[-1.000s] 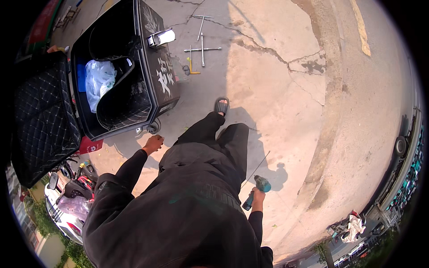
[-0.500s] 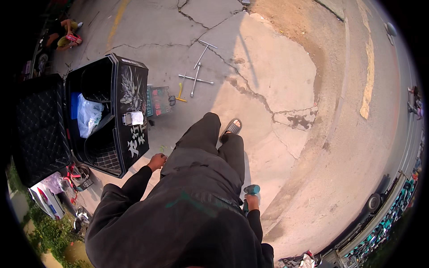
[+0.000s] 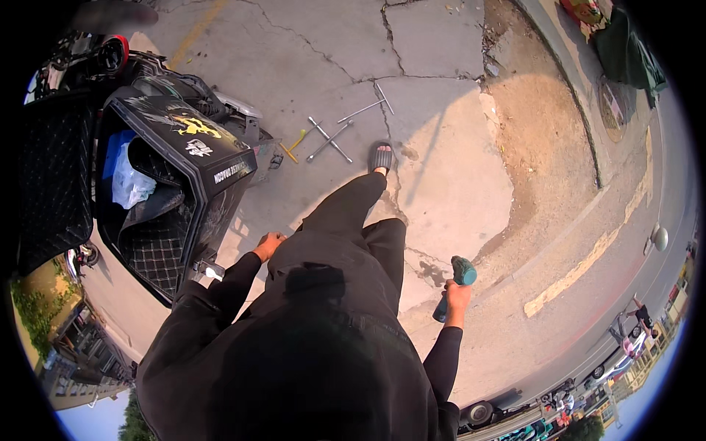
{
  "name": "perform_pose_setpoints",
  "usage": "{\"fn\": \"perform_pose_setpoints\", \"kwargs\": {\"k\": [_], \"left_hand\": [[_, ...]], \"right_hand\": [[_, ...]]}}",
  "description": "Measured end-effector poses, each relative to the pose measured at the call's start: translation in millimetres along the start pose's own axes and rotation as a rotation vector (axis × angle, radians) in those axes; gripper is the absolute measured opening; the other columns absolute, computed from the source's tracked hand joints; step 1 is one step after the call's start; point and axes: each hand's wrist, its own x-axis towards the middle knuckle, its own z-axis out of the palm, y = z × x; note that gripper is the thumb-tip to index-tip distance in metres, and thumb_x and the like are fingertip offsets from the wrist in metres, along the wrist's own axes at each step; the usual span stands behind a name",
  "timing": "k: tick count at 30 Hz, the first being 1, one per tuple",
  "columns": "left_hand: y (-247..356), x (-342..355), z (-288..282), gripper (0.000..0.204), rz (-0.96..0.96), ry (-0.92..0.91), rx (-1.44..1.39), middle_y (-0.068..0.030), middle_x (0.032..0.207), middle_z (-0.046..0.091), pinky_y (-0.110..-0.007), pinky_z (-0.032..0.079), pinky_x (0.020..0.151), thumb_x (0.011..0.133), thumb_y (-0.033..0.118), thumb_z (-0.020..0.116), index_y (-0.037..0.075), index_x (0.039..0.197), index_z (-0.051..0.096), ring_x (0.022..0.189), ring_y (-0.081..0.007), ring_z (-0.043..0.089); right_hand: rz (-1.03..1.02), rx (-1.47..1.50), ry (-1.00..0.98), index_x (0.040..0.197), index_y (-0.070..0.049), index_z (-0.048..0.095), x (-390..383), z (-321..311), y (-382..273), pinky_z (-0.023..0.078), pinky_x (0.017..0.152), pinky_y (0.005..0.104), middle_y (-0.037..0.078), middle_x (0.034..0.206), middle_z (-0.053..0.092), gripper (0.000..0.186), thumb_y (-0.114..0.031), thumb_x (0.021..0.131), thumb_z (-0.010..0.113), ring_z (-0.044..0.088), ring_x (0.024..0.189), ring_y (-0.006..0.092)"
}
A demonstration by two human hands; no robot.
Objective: The person uses a T-handle wrench and a cordless drill to remove bolts from the rear wheel area of a motorcycle. They remove a silver plastic cover and continue to loosen fasteners around the brake disc and suspension components.
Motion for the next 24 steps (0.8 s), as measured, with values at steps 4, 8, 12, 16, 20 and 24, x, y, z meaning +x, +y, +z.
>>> {"fn": "perform_pose_setpoints", "kwargs": {"k": [4, 8, 12, 16, 20, 24], "left_hand": [[29, -12, 6, 0.028, -0.224, 0.176, -0.575, -0.0089, 0.079, 0.069, -0.040, 0.053, 0.068, 0.094, 0.033, 0.054, 0.007, 0.091, 0.066, 0.074, -0.0237, 0.068], [45, -42, 59, 0.020, -0.539, 0.109, -1.400, -0.0025, 0.079, 0.065, -0.037, 0.051, 0.063, 0.093, 0.028, 0.053, 0.013, 0.097, 0.064, 0.067, -0.0187, 0.064], [119, -60, 64, 0.023, -0.670, 0.020, -1.497, -0.0041, 0.085, 0.064, -0.037, 0.049, 0.062, 0.092, 0.030, 0.052, 0.012, 0.103, 0.061, 0.068, -0.0187, 0.062], [194, -60, 62, 0.026, -0.814, -0.021, -1.588, -0.0042, 0.084, 0.064, -0.037, 0.049, 0.060, 0.092, 0.031, 0.051, 0.009, 0.103, 0.062, 0.067, -0.0183, 0.062], [274, -34, 1, 0.025, -0.821, 0.015, -1.583, -0.0038, 0.078, 0.063, -0.033, 0.047, 0.054, 0.092, 0.030, 0.055, 0.008, 0.098, 0.063, 0.062, -0.0169, 0.060], [316, -21, -27, 0.031, -0.812, -0.089, -1.602, -0.0044, 0.088, 0.067, -0.035, 0.050, 0.063, 0.092, 0.033, 0.054, 0.008, 0.107, 0.062, 0.071, -0.0179, 0.064]], "right_hand": [[-0.024, -0.325, -0.111, 0.085, 0.003, 0.065, 60, -12, -78, 0.053, 0.050, 0.0326, 0.010, 0.066, 0.064, 0.016, -0.009, 0.074, 0.066, 0.063, 0.051, 0.0204], [-0.041, -0.584, -0.349, 0.082, 0.003, 0.068, 112, -26, -169, 0.053, 0.052, 0.0351, 0.010, 0.065, 0.065, 0.019, -0.014, 0.074, 0.066, 0.064, 0.053, 0.0210], [-0.109, -0.966, -0.421, 0.085, 0.003, 0.068, 154, -3, -325, 0.053, 0.051, 0.0343, 0.010, 0.065, 0.065, 0.022, -0.016, 0.074, 0.068, 0.065, 0.055, 0.0210], [-0.227, -1.117, -0.340, 0.085, 0.003, 0.069, 207, 42, -463, 0.054, 0.052, 0.0333, 0.011, 0.069, 0.067, 0.024, -0.018, 0.074, 0.069, 0.067, 0.058, 0.0215], [-0.294, -1.029, -0.360, 0.084, 0.002, 0.067, 252, 113, -606, 0.053, 0.051, 0.0332, 0.009, 0.068, 0.063, 0.021, -0.017, 0.075, 0.067, 0.063, 0.055, 0.0206], [-0.303, -0.783, -0.508, 0.087, 0.000, 0.064, 252, 200, -726, 0.051, 0.048, 0.0332, 0.007, 0.066, 0.058, 0.017, -0.014, 0.077, 0.066, 0.057, 0.050, 0.0200]]}}
